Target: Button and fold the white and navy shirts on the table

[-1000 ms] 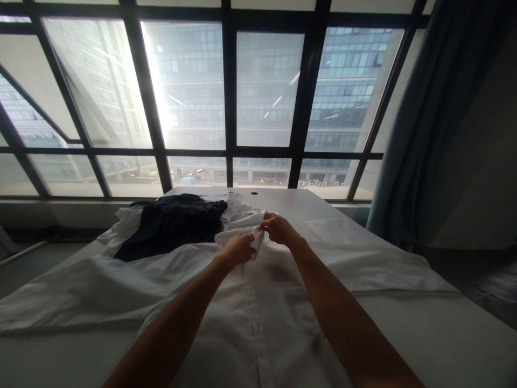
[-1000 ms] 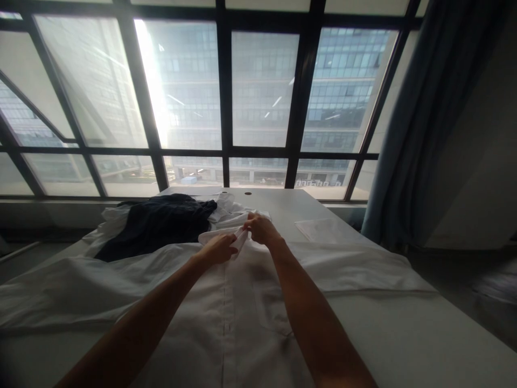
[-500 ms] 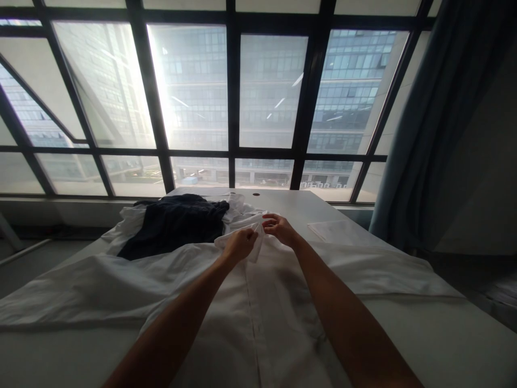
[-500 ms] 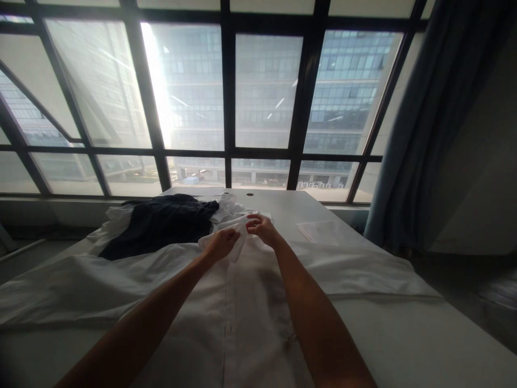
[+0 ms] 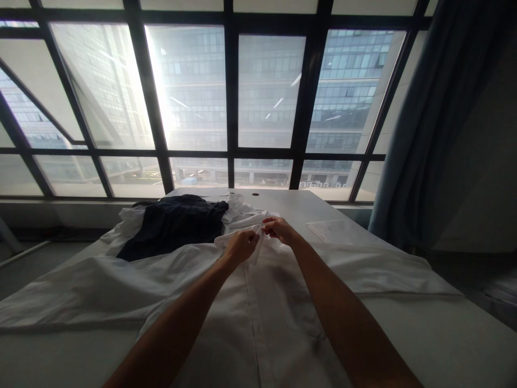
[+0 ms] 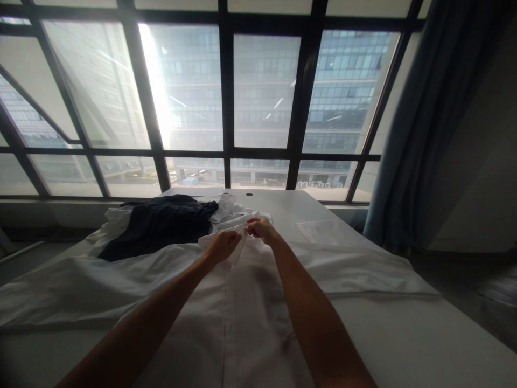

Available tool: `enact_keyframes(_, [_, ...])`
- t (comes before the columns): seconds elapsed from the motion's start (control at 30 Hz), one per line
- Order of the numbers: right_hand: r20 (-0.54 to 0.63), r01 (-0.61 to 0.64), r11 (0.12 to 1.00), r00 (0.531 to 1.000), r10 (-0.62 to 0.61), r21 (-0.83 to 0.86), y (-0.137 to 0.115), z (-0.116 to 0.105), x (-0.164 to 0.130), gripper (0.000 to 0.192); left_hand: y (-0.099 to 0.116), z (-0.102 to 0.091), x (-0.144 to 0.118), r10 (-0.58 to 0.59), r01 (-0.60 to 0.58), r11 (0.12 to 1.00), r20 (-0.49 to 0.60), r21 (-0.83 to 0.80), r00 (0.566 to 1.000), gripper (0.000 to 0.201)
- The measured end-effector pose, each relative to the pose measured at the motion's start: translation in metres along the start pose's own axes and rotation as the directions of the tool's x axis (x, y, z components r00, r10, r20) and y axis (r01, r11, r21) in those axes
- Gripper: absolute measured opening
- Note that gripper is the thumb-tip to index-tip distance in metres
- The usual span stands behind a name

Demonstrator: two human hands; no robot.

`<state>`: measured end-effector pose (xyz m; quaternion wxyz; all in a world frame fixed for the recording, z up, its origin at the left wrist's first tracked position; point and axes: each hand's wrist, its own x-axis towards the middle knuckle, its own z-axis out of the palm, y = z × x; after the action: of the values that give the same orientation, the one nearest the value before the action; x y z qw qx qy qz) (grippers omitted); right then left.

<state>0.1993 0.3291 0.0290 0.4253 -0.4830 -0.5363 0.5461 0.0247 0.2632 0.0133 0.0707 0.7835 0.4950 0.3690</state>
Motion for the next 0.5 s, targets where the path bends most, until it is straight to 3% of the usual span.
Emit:
enact_keyframes(0.13, [0.038,-0.149,0.983,0.989,0.146,0.108,0.0019,-0.005,0.0008,0.022,-0.0015,0.0013,-0.001,0.002,-0.002,1.0,-0.022,-0.014,1.0,0.034])
enact_keyframes(0.23, [0.118,-0.235,0.97,0.967,0.227,0.063,0.0058,-0.0055,0.0027,0.014,-0.0017,0.004,-0.0021,0.047,-0.047,0.999,-0.031,0.016,0.998,0.033])
enact_keyframes(0.37, [0.152,-0.221,0.975,0.964,0.218,0.006,0.0091,-0.002,0.0046,0.019,0.0002,0.0062,-0.0031,0.109,-0.108,0.992,-0.013,0.071,0.994,0.032])
enact_keyframes(0.5, [0.166,-0.195,0.971,0.971,0.172,0.135,0.0082,-0.0001,0.0023,0.022,0.0031,0.0062,-0.0037,0.151,-0.15,0.985,-0.006,0.086,0.988,0.031])
